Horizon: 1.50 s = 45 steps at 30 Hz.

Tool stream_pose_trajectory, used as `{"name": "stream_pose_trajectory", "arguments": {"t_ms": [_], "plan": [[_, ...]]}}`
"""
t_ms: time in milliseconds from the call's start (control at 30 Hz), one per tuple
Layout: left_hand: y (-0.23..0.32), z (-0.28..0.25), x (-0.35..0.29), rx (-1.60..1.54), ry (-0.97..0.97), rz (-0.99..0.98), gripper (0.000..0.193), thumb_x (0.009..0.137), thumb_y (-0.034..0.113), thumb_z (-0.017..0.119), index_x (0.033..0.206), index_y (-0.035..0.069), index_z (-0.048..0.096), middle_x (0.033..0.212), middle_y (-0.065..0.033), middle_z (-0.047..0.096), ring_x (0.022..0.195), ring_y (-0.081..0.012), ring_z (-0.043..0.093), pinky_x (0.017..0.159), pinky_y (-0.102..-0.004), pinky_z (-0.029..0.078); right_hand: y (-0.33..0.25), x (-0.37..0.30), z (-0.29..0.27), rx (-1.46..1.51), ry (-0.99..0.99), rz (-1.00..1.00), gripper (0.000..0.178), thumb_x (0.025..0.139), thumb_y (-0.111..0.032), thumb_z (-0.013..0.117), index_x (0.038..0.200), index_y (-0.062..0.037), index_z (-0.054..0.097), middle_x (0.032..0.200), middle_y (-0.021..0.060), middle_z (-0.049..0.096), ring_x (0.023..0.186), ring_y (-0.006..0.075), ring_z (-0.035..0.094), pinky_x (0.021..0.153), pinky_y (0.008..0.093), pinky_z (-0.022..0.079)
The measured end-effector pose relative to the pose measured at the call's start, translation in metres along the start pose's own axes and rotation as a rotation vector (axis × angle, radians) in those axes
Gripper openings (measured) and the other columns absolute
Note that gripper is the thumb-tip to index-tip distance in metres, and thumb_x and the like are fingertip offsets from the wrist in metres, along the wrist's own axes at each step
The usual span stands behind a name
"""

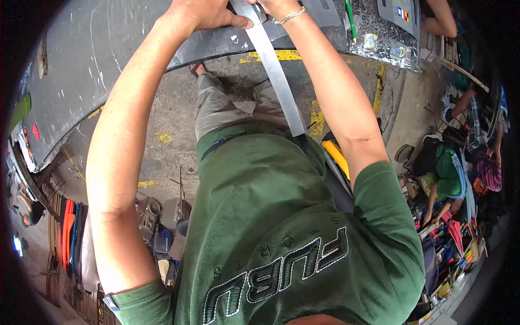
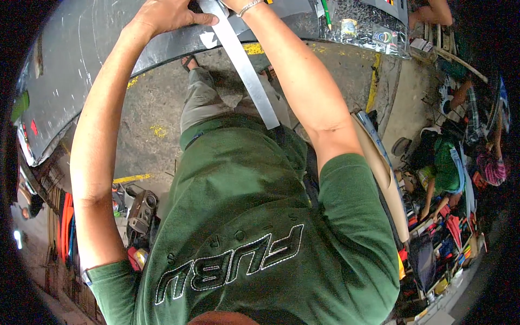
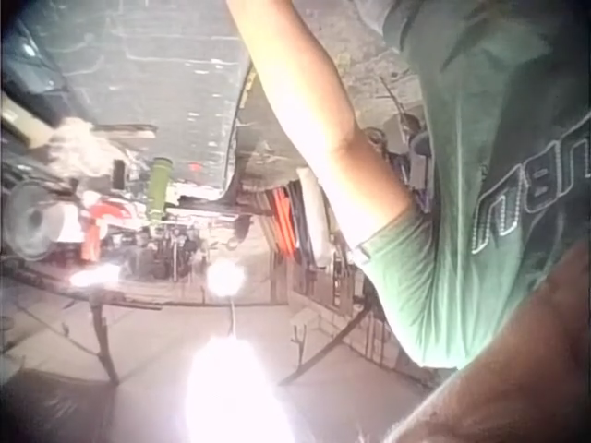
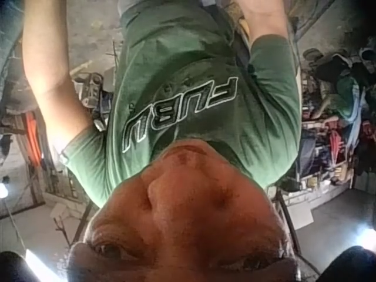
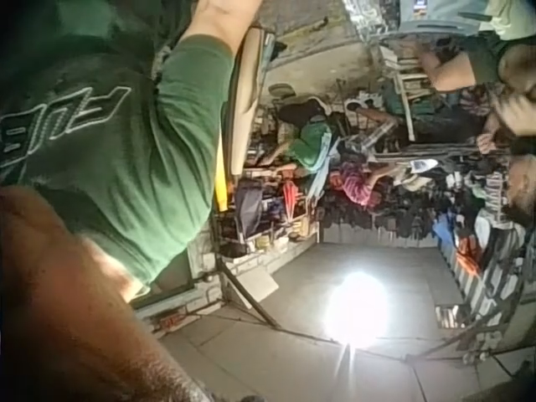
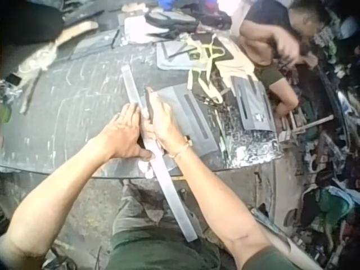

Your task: Using a ruler and utility knife to cut precise shapes from grey fabric on a workbench.

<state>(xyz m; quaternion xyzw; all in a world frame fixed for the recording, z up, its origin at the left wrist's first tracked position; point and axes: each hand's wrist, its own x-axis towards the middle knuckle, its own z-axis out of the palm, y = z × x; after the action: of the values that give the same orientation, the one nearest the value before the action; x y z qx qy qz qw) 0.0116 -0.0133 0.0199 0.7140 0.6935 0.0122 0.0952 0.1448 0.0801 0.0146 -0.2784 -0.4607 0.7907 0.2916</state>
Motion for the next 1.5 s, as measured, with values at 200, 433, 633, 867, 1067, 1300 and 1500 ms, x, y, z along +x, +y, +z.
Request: {"name": "stream_pose_trajectory", "arguments": {"t_ms": [200, 433, 633, 867, 1067, 1300, 1500], "plan": [[0.026, -0.035, 0.018, 0.068, -0.295, -0.095, 0.137, 0.067, 0.070, 0.082, 0.155, -0.015, 0.023, 0.163, -0.0379, 0.022, 0.154, -0.0487, 0.021, 0.126, -0.0504, 0.025, 0.004, -0.005, -0.013, -0.043, 0.021, -0.097, 0.053, 0.112, -0.049, 0.036, 0.086, -0.0074, 0.056, 0.054, 0.0007, 0.043, 0.039, 0.0108, 0.038, 0.038, 0.0264, 0.030], [-0.118, 0.126, -0.008, -0.471, 0.592, 0.205, 0.136, 0.067, 0.070, 0.083, 0.155, -0.015, 0.023, 0.162, -0.0386, 0.023, 0.154, -0.0495, 0.022, 0.125, -0.0509, 0.026, -0.012, -0.005, 0.049, -0.313, -0.014, -0.100, 0.036, 0.110, -0.030, 0.043, 0.116, 0.0012, 0.060, 0.063, 0.0037, 0.050, 0.045, 0.0128, 0.045, 0.042, 0.0280, 0.037], [0.031, -0.035, 0.022, 0.067, -0.276, -0.073, 0.136, 0.067, 0.070, 0.082, 0.155, -0.015, 0.024, 0.162, -0.0386, 0.022, 0.154, -0.0496, 0.022, 0.125, -0.0514, 0.026, 0.022, 0.013, -0.040, -0.740, 0.081, -0.808, 0.049, 0.102, -0.006, 0.049, 0.149, 0.0030, 0.046, 0.080, 0.0086, 0.058, 0.058, 0.0163, 0.054, 0.051, 0.0299, 0.046], [0.010, 0.002, 0.007, 0.027, 0.289, 0.171, 0.133, 0.068, 0.068, 0.083, 0.155, -0.015, 0.025, 0.162, -0.0384, 0.023, 0.154, -0.0488, 0.022, 0.125, -0.0511, 0.026, 0.029, 0.012, -0.038, -1.134, 0.209, -1.267, 0.067, 0.078, 0.011, 0.069, 0.141, 0.0076, 0.047, 0.118, 0.0259, 0.063, 0.097, 0.0447, 0.063, 0.085, 0.0463, 0.055], [-0.076, 0.109, 0.008, -0.538, 0.435, 0.219, 0.130, 0.069, 0.065, 0.083, 0.155, -0.014, 0.026, 0.163, -0.0372, 0.023, 0.154, -0.0472, 0.023, 0.126, -0.0504, 0.025, -0.002, -0.005, 0.017, -1.245, 0.044, -0.472, 0.056, 0.083, 0.008, 0.065, 0.136, 0.0084, 0.048, 0.136, 0.0309, 0.057, 0.109, 0.0511, 0.060, 0.092, 0.0501, 0.053], [-0.011, 0.033, -0.008, -0.251, 0.275, 0.149, 0.130, 0.071, 0.064, 0.082, 0.157, -0.013, 0.022, 0.164, -0.0358, 0.022, 0.155, -0.0457, 0.020, 0.127, -0.0499, 0.022, 0.041, 0.020, -0.014, -0.781, 0.136, -0.740, 0.051, 0.086, 0.007, 0.063, 0.134, 0.0098, 0.048, 0.135, 0.0322, 0.058, 0.106, 0.0510, 0.062, 0.091, 0.0515, 0.053], [0.018, -0.011, -0.007, -0.067, 0.058, 0.025, 0.131, 0.072, 0.064, 0.082, 0.158, -0.012, 0.019, 0.165, -0.0348, 0.020, 0.156, -0.0449, 0.018, 0.128, -0.0499, 0.021, 0.036, 0.025, -0.028, -0.956, -0.039, -0.563, 0.050, 0.090, 0.002, 0.059, 0.138, 0.0104, 0.047, 0.130, 0.0336, 0.059, 0.107, 0.0517, 0.061, 0.091, 0.0505, 0.054]]}}
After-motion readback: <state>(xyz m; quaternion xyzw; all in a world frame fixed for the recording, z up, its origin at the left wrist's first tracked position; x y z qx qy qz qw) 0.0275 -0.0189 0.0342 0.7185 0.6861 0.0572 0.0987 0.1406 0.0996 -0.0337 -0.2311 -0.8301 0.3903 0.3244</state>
